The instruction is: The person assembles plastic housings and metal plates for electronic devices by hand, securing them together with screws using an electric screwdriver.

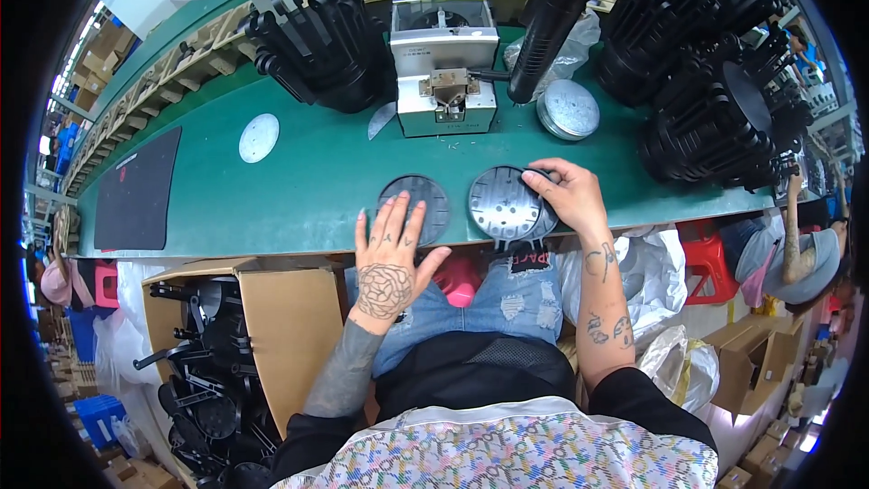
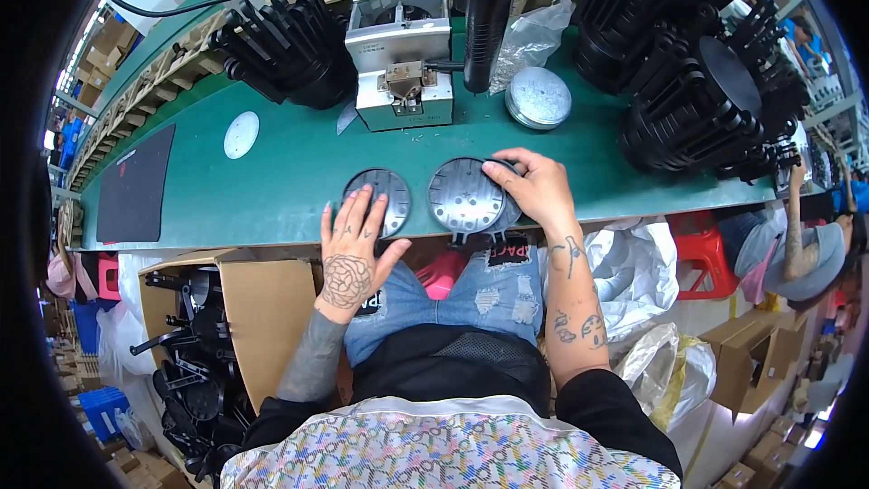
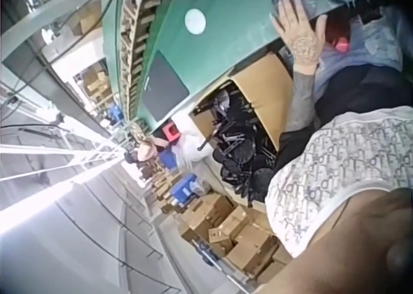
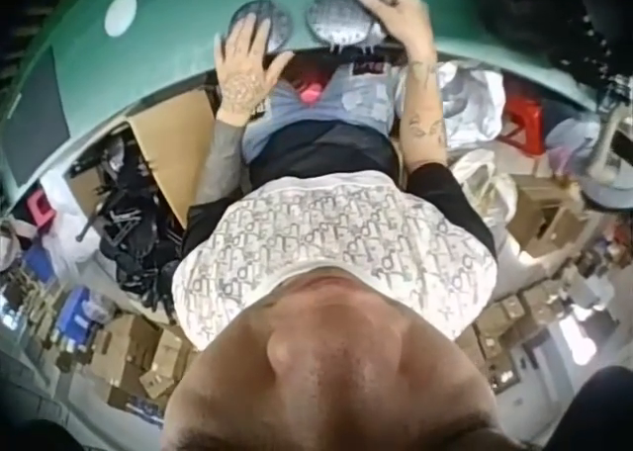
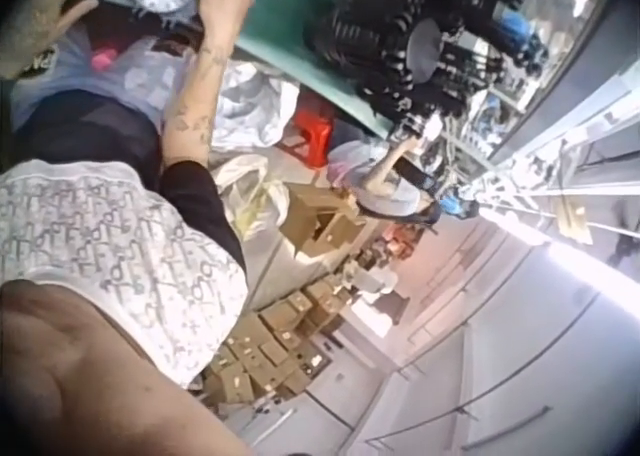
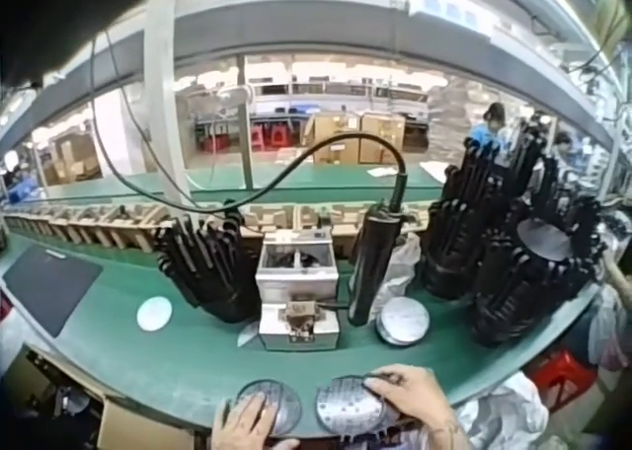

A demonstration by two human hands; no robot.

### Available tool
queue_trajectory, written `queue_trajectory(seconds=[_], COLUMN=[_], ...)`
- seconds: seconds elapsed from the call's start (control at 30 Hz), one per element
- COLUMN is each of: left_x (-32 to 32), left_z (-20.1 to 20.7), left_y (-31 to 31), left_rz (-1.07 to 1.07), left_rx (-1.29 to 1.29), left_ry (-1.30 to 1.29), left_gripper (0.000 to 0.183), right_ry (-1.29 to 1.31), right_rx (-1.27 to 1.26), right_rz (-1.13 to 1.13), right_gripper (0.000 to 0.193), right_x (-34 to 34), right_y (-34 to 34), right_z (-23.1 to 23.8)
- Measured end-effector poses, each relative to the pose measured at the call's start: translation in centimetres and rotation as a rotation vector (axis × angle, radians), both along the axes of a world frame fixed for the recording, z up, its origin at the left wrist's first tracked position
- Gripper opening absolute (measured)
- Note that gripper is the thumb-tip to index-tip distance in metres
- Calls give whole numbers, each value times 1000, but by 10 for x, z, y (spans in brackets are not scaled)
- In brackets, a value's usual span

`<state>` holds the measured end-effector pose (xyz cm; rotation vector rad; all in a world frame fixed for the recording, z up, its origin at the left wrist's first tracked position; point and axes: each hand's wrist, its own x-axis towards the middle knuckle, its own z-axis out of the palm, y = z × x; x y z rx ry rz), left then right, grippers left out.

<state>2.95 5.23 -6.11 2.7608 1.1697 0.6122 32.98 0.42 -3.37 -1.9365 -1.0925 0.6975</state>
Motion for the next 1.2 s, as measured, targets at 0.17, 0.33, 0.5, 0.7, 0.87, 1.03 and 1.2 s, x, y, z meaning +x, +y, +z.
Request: queue_trajectory(seconds=[0.17,0.33,0.5,0.7,0.87,1.03,1.2], left_x=[17,52,44,36,27,15,21], left_z=[4,16,6,10,17,11,1], left_y=[-4,-2,-6,-9,-6,-1,-4], left_rz=[-104,-338,-258,-184,-156,-132,-125], left_rx=[-25,-35,-16,-21,-53,-81,-9], left_ry=[-131,-70,-73,-79,-128,-75,-51], left_gripper=[80,75,77,72,64,73,81], right_ry=[-225,-242,-269,-645,-704,-717,-663], right_rx=[75,166,108,268,271,257,215], right_rz=[-133,-90,-210,-314,-269,-277,-262], right_gripper=[35,29,26,15,14,13,14], right_x=[-20,-27,-8,-14,-9,-11,-16], right_y=[0,-2,-15,-14,-14,-13,-12], right_z=[-5,-9,-12,-30,-31,-35,-33])
